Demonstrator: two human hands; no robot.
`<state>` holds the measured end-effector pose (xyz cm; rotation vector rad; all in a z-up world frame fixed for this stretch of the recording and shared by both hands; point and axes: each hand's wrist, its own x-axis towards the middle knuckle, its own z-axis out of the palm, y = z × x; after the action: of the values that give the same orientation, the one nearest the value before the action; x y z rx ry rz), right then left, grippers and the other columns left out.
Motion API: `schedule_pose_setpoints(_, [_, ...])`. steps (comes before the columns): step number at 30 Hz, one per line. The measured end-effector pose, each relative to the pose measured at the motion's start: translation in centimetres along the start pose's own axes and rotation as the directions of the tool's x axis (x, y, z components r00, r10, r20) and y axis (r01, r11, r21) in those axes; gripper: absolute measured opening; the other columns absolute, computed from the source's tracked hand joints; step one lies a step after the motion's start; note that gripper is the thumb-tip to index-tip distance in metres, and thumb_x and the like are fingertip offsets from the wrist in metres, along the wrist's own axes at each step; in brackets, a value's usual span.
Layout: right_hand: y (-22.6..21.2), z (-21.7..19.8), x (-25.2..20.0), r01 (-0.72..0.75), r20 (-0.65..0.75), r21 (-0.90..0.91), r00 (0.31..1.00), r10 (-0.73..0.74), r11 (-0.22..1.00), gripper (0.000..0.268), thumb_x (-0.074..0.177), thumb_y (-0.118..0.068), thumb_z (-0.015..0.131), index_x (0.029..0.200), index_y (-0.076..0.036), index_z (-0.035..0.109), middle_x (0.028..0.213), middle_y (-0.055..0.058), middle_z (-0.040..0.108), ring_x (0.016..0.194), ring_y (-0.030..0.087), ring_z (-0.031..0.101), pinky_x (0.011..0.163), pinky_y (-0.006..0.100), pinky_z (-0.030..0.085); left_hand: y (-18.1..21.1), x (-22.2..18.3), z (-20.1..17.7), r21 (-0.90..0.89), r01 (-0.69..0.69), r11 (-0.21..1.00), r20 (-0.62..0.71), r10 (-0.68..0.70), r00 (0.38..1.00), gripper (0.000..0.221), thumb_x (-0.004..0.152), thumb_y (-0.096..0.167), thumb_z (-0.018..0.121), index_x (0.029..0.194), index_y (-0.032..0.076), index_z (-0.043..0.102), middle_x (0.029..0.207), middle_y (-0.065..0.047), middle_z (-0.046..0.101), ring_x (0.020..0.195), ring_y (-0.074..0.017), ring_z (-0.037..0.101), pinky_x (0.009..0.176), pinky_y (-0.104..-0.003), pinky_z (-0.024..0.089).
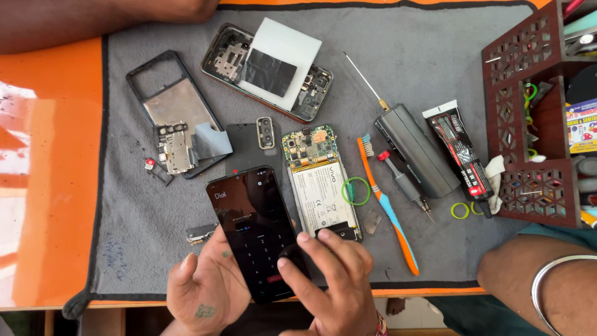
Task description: The person tests a smartphone's functionality by navigating the settings menu, checking battery status, and using the dialer. They then disassemble the device by removing the back cover and detaching the battery connector ribbon cable.
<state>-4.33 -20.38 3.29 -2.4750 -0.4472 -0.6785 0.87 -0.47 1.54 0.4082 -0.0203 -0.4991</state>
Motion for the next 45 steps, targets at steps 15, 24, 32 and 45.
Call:
schedule_pose_setpoints(15, [-0.1, 0.4, -0.8, -0.063, -0.087, 0.039, 0.994, 0.066, 0.997, 0.075, 0.104, -0.07, 0.027, 0.122, -0.013, 0.073, 0.136, 0.015, 0.063, 0.129, 0.031, 0.056, 0.108, 0.048, 0.043, 0.0, 0.2, 0.1, 0.046, 0.017, 0.999, -0.028, -0.016, 0.999, 0.089, 0.097, 0.049, 0.048, 0.159, -0.011, 0.026, 0.151, -0.027, 0.049, 0.142, -0.0344, 0.048, 0.122, -0.049, 0.034])
schedule_pose_setpoints(24, [1.2, 0.3, -0.5, -0.052, -0.092, 0.035, 0.994, 0.055, 0.998, 0.066, 0.11, -0.054, 0.022, 0.123, -0.013, 0.073, 0.136, 0.015, 0.061, 0.128, 0.03, 0.056, 0.104, 0.048, 0.044, -0.4, 1.0, 1.5, 0.095, 0.049, 0.994, -0.326, -0.016, 0.945, 0.092, 0.091, 0.049, 0.049, 0.156, -0.011, 0.026, 0.15, -0.033, 0.047, 0.135, -0.0454, 0.049, 0.114, -0.06, 0.036])
schedule_pose_setpoints(32, [0.4, -1.1, 0.2, -0.078, 0.093, 0.085, 0.993, 0.07, 0.993, 0.059, 0.11, -0.054, 0.028, 0.125, -0.014, 0.07, 0.145, 0.015, 0.057, 0.134, 0.032, 0.054, 0.106, 0.051, 0.041, -0.5, 1.0, 1.5, 0.098, -0.005, 0.995, -0.211, 0.026, 0.977, 0.091, 0.095, 0.048, 0.047, 0.157, -0.014, 0.023, 0.153, -0.033, 0.045, 0.139, -0.0448, 0.048, 0.119, -0.055, 0.033])
schedule_pose_setpoints(45, [0.3, -0.8, 0.0, -0.059, -0.108, 0.17, 0.991, 0.078, 0.984, 0.076, 0.107, -0.066, 0.025, 0.132, -0.006, 0.066, 0.144, 0.021, 0.053, 0.13, 0.038, 0.058, 0.109, 0.051, 0.042, 0.1, 0.7, 0.5, 0.219, 0.069, 0.973, -0.088, -0.051, 0.995, 0.063, 0.082, 0.0, 0.054, 0.144, -0.005, 0.044, 0.135, -0.027, 0.062, 0.127, -0.0402, 0.062, 0.115, -0.054, 0.045])
